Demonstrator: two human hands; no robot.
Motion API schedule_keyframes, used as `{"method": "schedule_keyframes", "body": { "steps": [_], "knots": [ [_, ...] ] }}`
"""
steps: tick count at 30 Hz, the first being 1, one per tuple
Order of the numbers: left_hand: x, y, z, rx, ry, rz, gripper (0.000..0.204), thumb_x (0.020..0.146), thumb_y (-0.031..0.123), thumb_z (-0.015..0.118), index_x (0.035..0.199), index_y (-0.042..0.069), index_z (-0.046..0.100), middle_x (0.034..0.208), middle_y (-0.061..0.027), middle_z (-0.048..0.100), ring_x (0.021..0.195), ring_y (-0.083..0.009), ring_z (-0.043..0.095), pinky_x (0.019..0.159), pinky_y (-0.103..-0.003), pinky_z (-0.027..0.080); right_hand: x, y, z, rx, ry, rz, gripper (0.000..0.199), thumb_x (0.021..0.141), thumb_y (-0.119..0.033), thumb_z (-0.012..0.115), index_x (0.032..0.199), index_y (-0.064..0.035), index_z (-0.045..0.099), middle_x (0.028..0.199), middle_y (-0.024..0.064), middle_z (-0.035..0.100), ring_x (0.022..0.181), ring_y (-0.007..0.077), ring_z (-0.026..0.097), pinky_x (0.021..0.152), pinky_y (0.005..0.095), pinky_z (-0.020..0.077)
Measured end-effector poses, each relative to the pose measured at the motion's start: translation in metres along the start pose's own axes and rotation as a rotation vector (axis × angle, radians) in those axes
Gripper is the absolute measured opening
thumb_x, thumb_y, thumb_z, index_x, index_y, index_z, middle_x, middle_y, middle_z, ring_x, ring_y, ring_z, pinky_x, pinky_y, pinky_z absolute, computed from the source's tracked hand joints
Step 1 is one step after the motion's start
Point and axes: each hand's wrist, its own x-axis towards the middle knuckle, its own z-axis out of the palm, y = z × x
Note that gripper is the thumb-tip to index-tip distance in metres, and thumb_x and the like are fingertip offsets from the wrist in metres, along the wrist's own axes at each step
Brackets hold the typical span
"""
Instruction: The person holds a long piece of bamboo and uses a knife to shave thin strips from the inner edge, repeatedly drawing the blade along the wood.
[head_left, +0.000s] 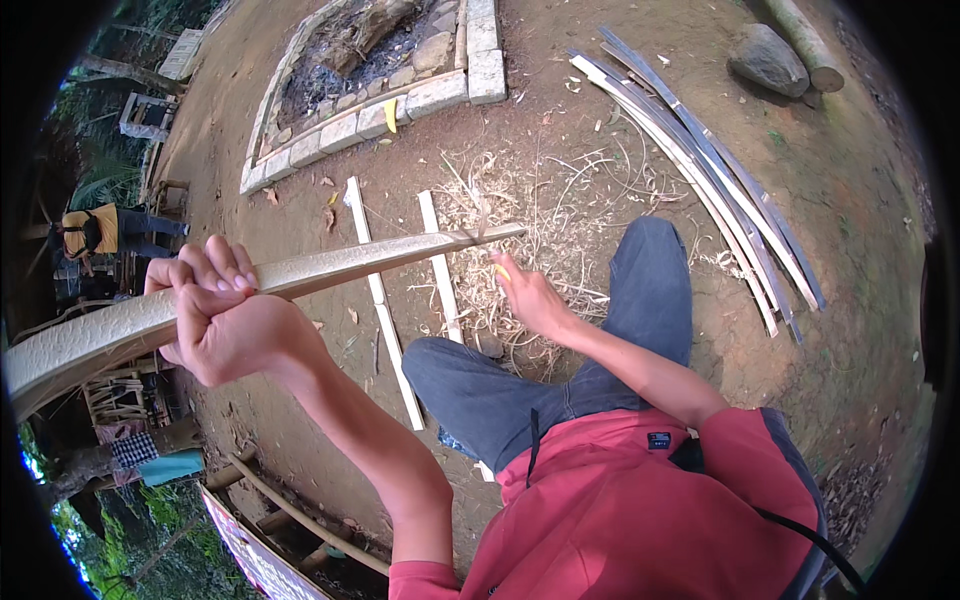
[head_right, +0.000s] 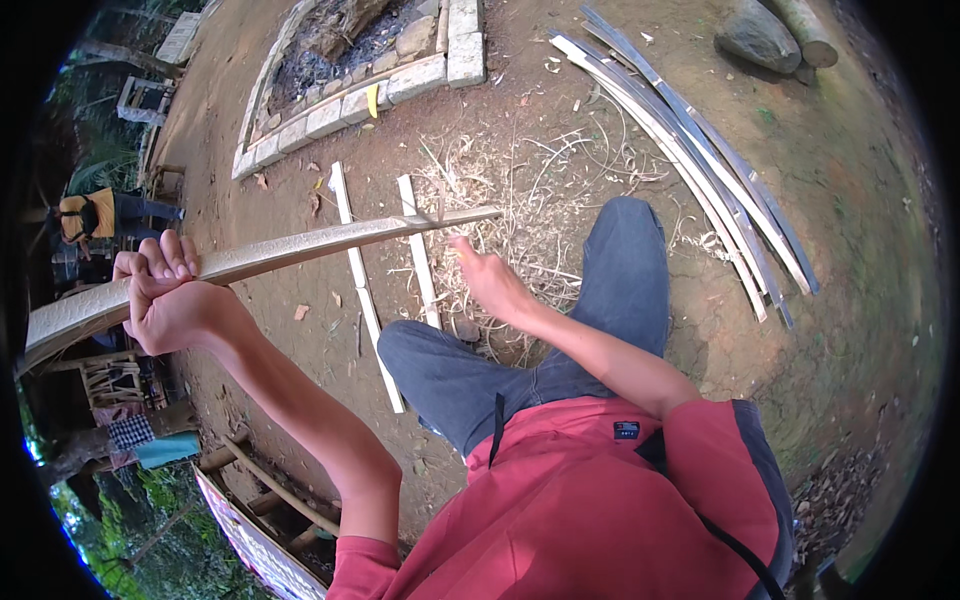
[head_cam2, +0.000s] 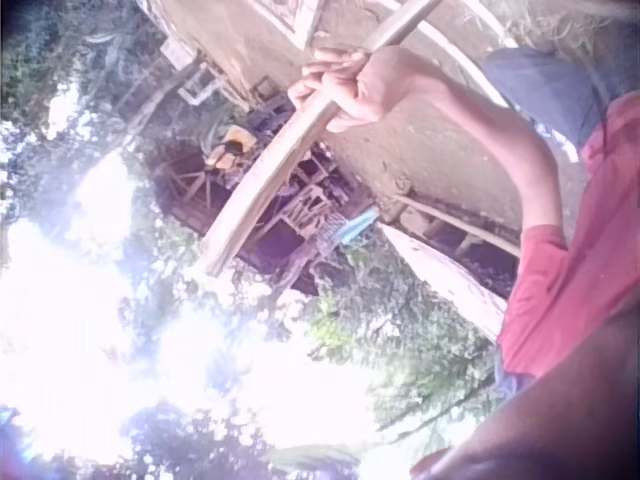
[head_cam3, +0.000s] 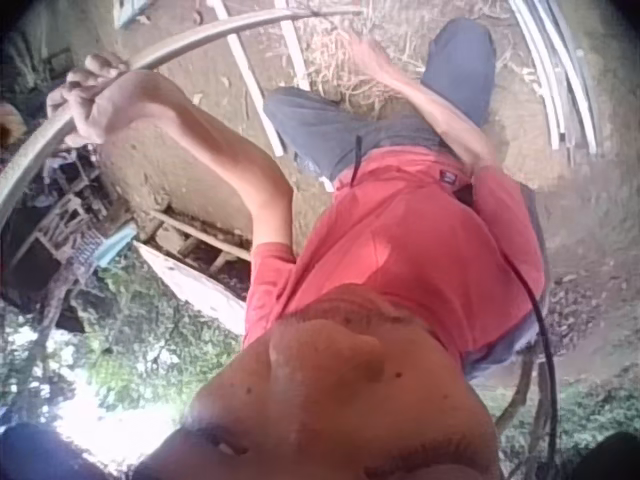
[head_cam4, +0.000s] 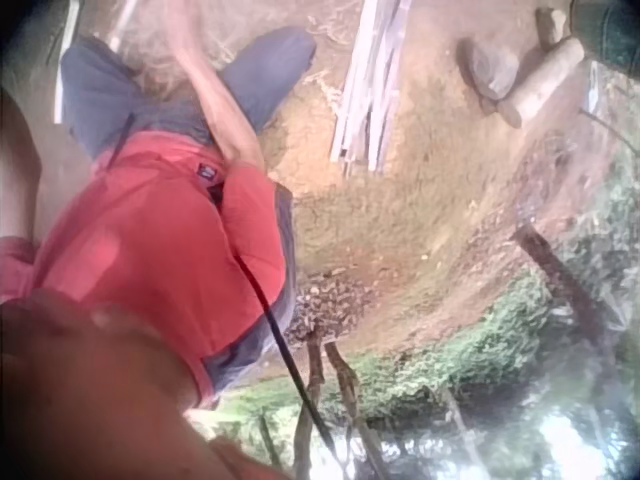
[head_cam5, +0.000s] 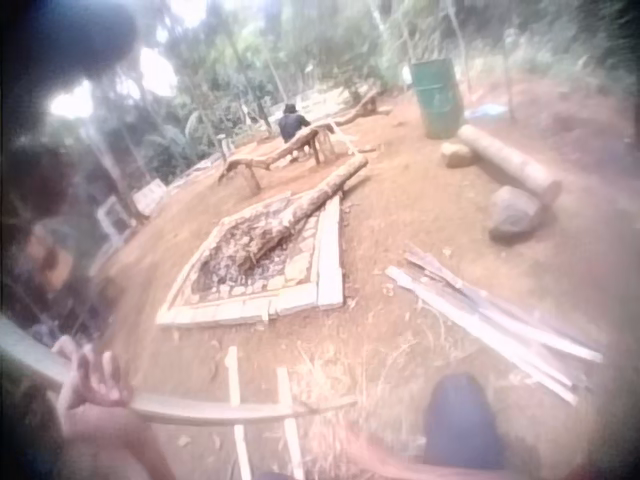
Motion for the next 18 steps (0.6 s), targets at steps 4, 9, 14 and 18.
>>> {"method": "schedule_keyframes", "body": {
  "steps": [4,9,14,18],
  "knots": [
    [0.015,-0.012,-0.017,-0.094,-0.036,-0.008,0.010,0.081,0.002,0.038,0.072,0.006,0.038,0.057,-0.0038,0.032,0.047,-0.0126,0.030,0.042,-0.025,0.023,0.004,-0.008,-0.002,0.173,0.162,-0.094,0.035,0.099,-0.008,0.046,0.132,0.0012,0.035,0.076,0.0172,0.063,0.055,0.0255,0.062,0.044,0.0366,0.0465],
    [0.003,0.000,-0.005,-0.060,0.017,-0.013,0.009,0.081,0.002,0.040,0.072,0.005,0.038,0.057,-0.0037,0.031,0.045,-0.0124,0.029,0.040,-0.025,0.024,0.000,-0.032,-0.011,0.170,0.397,-0.405,0.039,0.099,-0.007,0.047,0.135,0.0001,0.034,0.078,0.0188,0.062,0.053,0.0265,0.061,0.045,0.0371,0.0477],
    [0.031,-0.025,-0.046,-0.329,-0.180,-0.069,0.010,0.070,-0.006,0.038,0.072,0.004,0.036,0.058,-0.0046,0.031,0.043,-0.0118,0.032,0.037,-0.024,0.027,-0.002,0.024,0.004,0.118,0.099,-0.058,0.044,0.101,-0.009,0.043,0.143,-0.0028,0.031,0.053,-0.0001,0.044,0.037,0.0143,0.044,0.032,0.0264,0.0379],
    [0.002,-0.003,-0.005,0.014,0.094,0.011,0.011,0.084,0.005,0.040,0.073,0.007,0.039,0.058,-0.0034,0.032,0.046,-0.0130,0.030,0.041,-0.024,0.024,0.006,-0.046,-0.016,0.181,0.466,-0.452,0.043,0.101,-0.008,0.043,0.142,-0.0017,0.032,0.056,0.0038,0.049,0.037,0.0136,0.044,0.031,0.0262,0.0368]
  ]
}}
